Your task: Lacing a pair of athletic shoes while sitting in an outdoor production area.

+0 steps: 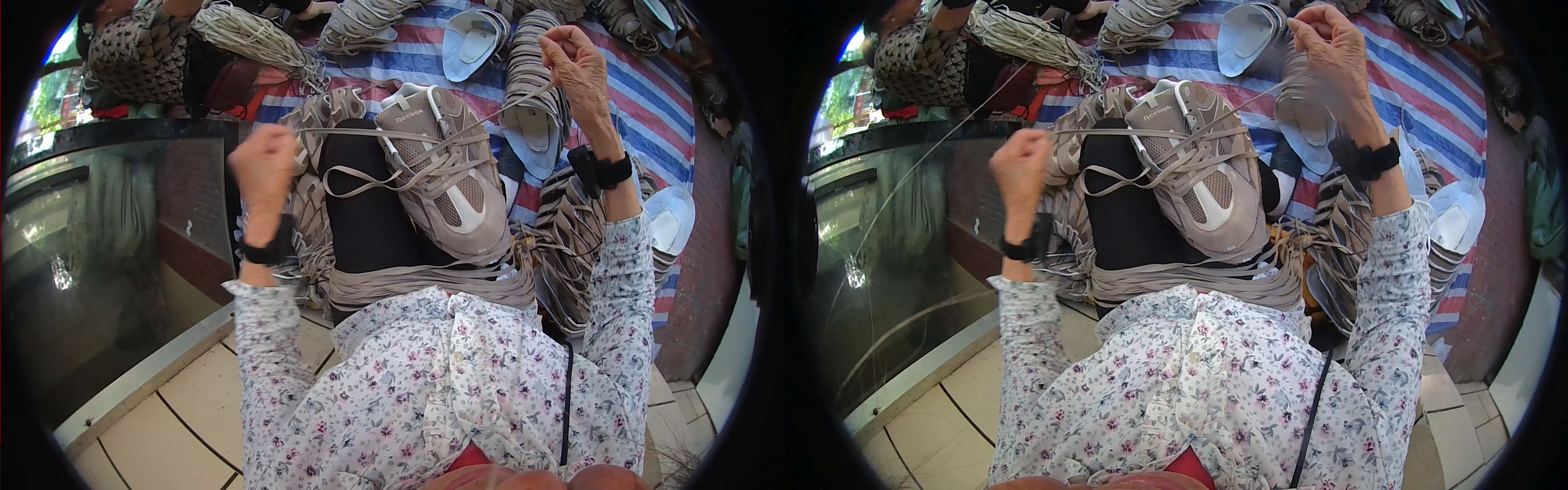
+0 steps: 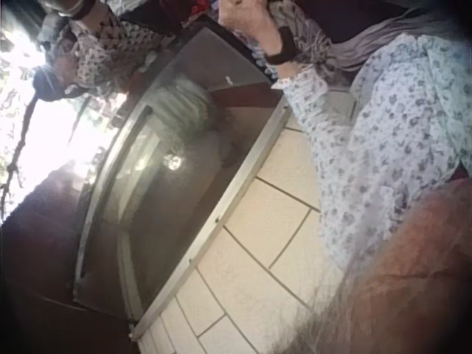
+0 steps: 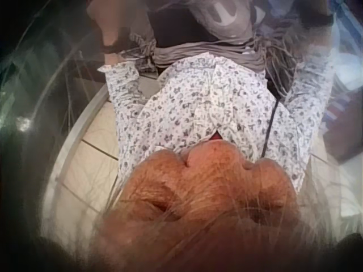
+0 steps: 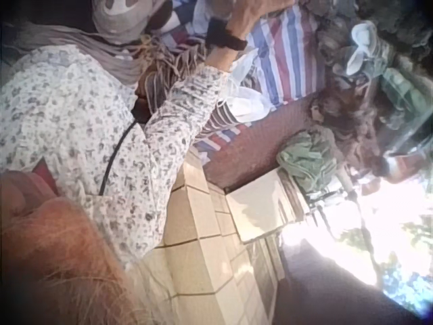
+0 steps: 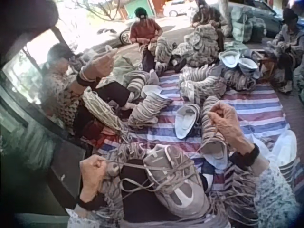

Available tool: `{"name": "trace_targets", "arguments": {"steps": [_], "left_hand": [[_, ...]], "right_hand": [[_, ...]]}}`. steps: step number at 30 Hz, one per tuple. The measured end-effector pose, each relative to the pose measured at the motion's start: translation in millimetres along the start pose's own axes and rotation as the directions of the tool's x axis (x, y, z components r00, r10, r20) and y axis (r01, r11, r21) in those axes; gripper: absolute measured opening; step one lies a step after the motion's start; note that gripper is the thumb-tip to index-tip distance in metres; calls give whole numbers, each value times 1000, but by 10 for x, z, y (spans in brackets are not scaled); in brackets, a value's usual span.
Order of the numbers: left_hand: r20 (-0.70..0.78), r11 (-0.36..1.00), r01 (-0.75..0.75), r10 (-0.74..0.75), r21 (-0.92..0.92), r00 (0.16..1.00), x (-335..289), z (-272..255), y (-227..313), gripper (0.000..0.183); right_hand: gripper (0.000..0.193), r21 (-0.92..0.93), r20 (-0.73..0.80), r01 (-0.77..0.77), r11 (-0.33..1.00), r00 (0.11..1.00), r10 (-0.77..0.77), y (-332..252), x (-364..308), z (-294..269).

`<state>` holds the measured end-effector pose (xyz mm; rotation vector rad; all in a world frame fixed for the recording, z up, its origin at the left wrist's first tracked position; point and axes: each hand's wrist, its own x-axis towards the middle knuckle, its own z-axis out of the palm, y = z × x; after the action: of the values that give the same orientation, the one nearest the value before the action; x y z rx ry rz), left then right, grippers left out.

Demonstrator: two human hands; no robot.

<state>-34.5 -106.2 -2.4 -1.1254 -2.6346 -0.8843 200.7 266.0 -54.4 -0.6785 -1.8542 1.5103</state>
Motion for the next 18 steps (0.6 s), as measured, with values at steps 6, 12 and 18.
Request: {"name": "trace_targets", "arguments": {"steps": [6,12,18], "left_hand": [[-188,908,366,-331,205,925,-336,-1042,-1442,11],[-191,887,460,-447,32,874,-663,-890,-1479,10],[-180,914,401,-385,64,905,-804,-745,-1572,8]], "right_hand": [[15,-122,447,396,910,841,-306,-312,-780,693],[23,-386,516,598,702,771,-373,-449,-1235,934],[10,-425,612,615,664,736,-290,-472,-1141,894]]}}
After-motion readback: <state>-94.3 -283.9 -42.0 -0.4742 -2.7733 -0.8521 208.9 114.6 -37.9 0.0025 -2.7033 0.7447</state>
